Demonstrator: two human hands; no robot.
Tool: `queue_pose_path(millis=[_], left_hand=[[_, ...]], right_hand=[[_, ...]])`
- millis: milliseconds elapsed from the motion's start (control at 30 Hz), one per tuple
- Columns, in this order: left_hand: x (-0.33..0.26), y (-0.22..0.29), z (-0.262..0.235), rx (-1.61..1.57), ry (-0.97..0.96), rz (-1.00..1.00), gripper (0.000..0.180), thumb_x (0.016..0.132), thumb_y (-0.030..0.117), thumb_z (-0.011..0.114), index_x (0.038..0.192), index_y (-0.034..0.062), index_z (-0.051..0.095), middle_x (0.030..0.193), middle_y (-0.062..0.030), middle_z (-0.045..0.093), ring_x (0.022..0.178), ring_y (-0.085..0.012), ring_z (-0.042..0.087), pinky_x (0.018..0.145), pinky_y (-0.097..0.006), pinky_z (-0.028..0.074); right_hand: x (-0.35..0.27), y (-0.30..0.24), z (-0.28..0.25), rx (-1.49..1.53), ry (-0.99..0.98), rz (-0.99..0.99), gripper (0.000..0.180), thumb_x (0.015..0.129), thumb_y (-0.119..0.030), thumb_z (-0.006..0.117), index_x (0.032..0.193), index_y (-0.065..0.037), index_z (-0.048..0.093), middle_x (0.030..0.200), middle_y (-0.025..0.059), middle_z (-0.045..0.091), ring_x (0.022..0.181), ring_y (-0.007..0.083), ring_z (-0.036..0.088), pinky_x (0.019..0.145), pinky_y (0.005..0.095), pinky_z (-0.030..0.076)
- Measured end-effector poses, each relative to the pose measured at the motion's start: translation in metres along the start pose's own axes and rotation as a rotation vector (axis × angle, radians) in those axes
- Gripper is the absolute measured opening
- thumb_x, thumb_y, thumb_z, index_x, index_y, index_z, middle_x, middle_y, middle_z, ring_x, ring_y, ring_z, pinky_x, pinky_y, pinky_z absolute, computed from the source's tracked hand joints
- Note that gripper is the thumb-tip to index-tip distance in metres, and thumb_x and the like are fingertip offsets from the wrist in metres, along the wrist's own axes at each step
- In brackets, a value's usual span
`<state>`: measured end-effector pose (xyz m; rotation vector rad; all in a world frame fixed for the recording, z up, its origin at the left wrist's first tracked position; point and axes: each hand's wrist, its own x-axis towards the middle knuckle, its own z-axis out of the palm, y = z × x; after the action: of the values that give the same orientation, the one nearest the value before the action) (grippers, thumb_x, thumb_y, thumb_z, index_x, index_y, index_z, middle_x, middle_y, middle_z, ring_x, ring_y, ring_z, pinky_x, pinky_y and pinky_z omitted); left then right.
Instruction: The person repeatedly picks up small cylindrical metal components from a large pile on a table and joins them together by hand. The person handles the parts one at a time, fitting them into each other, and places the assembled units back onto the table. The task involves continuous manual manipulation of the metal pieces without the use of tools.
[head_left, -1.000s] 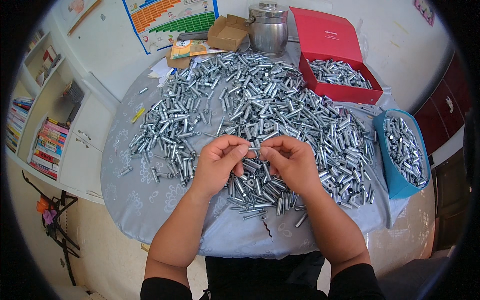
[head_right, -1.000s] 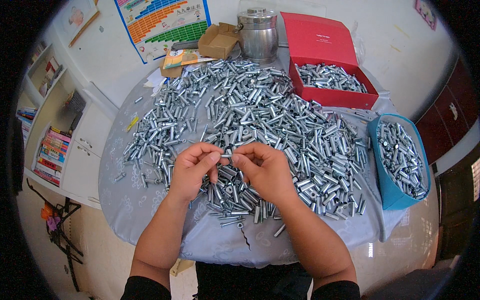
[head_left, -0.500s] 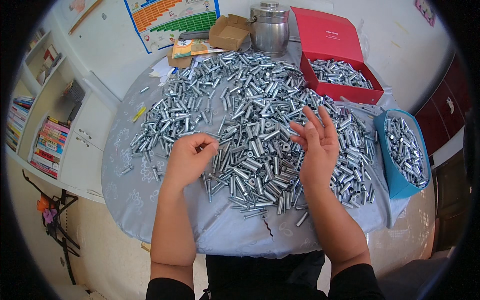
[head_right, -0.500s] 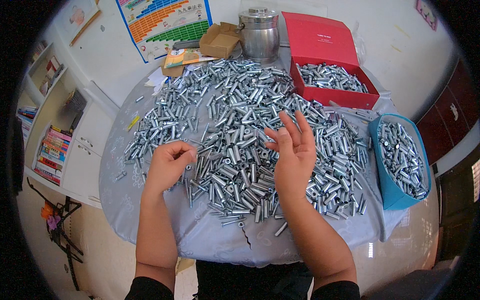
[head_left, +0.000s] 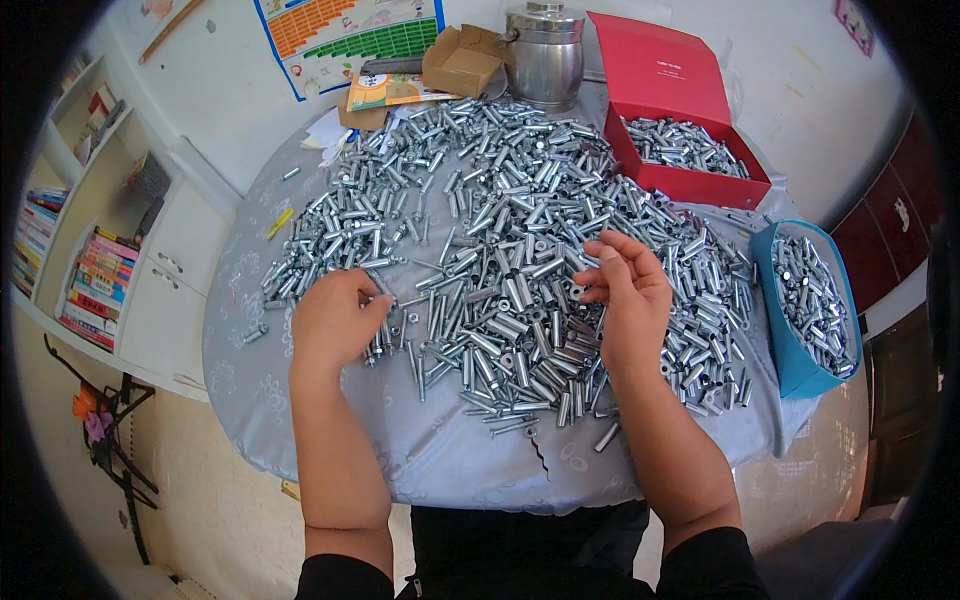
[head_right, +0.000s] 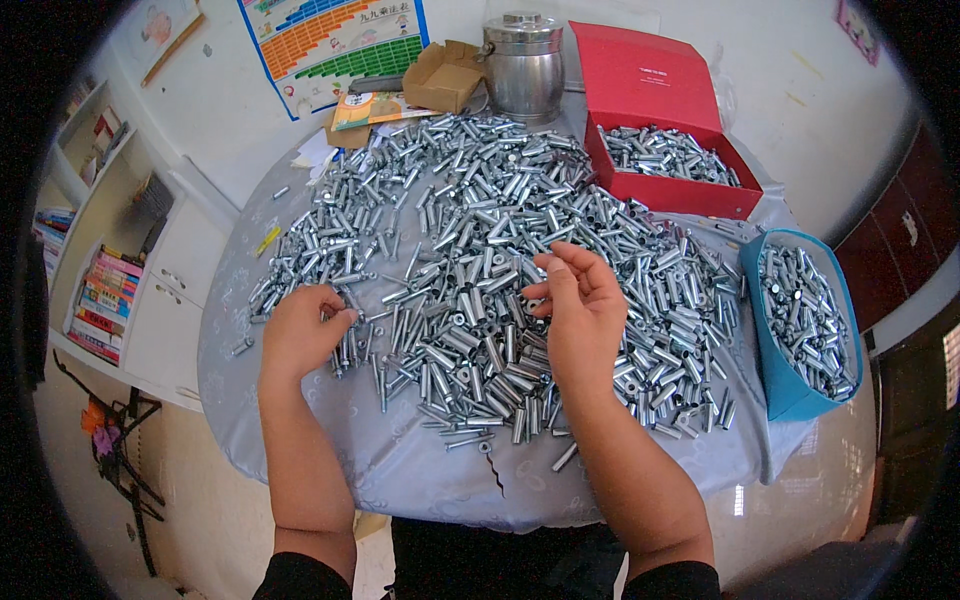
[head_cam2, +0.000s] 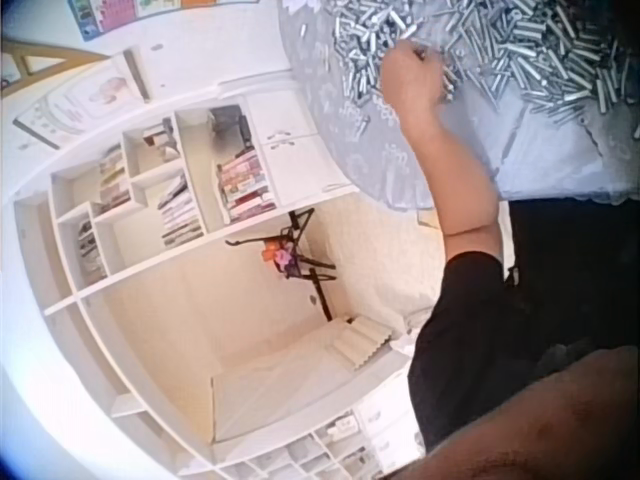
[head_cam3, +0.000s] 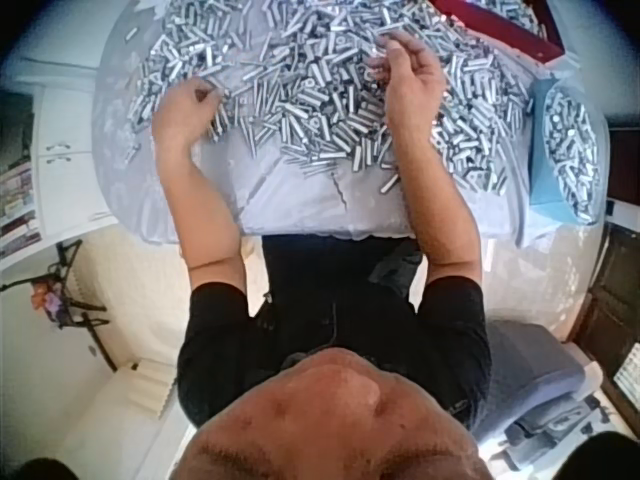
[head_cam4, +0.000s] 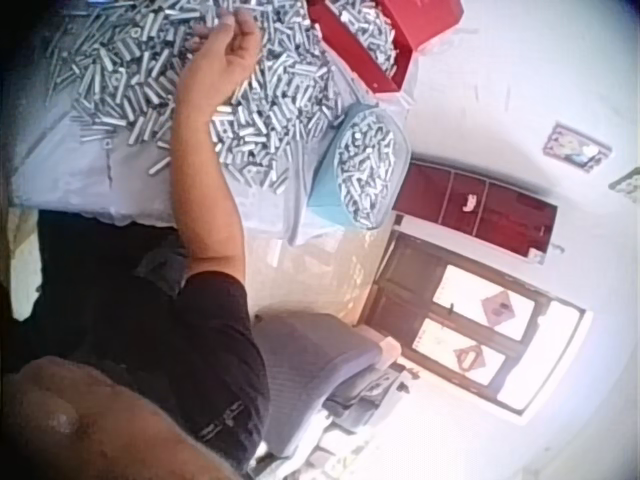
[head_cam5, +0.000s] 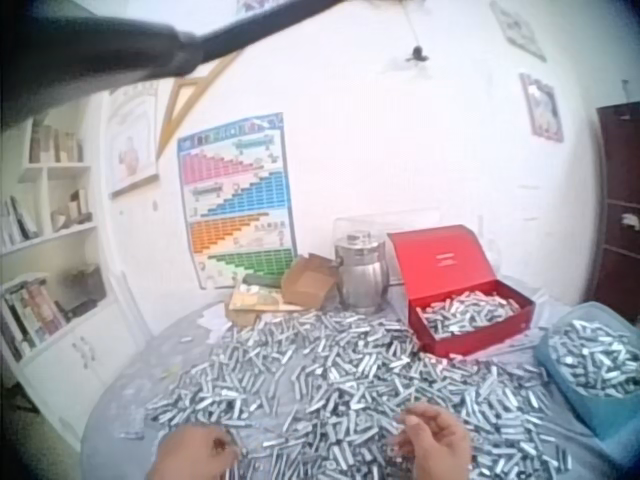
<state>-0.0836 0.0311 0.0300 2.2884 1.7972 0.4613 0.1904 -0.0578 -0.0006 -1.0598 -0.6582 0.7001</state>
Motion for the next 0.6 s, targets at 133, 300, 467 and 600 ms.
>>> queue_pose_path(millis=[133, 300, 467, 600], left_hand=[[-0.002, -0.006, -0.005, 0.076, 0.002, -0.001, 0.038, 0.067, 0.034, 0.077, 0.087, 0.0034, 0.067, 0.09, -0.0148, 0.063, 0.083, -0.0309, 0.062, 0.073, -0.039, 0.049], [-0.003, -0.007, -0.002, 0.09, -0.114, 0.007, 0.047, 0.062, 0.032, 0.08, 0.098, 0.0056, 0.065, 0.093, -0.0155, 0.061, 0.087, -0.0315, 0.061, 0.075, -0.04, 0.048], [-0.003, -0.001, 0.006, 0.01, -0.173, 0.114, 0.042, 0.063, 0.021, 0.077, 0.1, 0.0069, 0.063, 0.093, -0.0148, 0.061, 0.09, -0.0306, 0.06, 0.078, -0.038, 0.048], [0.0, -0.001, 0.016, -0.044, -0.152, 0.244, 0.035, 0.066, 0.013, 0.072, 0.1, 0.0085, 0.063, 0.092, -0.0142, 0.06, 0.089, -0.0313, 0.06, 0.078, -0.039, 0.048]], right_hand=[[0.0, 0.0, 0.0, -0.005, 0.003, 0.001, 0.021, 0.094, -0.01, 0.055, 0.111, 0.003, 0.058, 0.099, 0.0114, 0.067, 0.069, 0.0107, 0.063, 0.056, 0.0192, 0.047], [0.0, 0.001, 0.0, 0.002, -0.002, 0.004, 0.022, 0.094, -0.01, 0.055, 0.111, 0.003, 0.058, 0.098, 0.0112, 0.067, 0.069, 0.0104, 0.062, 0.055, 0.0195, 0.047], [0.0, 0.0, 0.0, -0.007, -0.007, 0.016, 0.021, 0.094, -0.01, 0.056, 0.11, 0.003, 0.059, 0.098, 0.011, 0.066, 0.069, 0.0103, 0.062, 0.055, 0.0195, 0.047], [-0.001, 0.001, 0.001, 0.001, -0.017, 0.021, 0.021, 0.093, -0.009, 0.056, 0.111, 0.002, 0.059, 0.098, 0.0107, 0.066, 0.068, 0.0101, 0.061, 0.054, 0.0196, 0.047]])
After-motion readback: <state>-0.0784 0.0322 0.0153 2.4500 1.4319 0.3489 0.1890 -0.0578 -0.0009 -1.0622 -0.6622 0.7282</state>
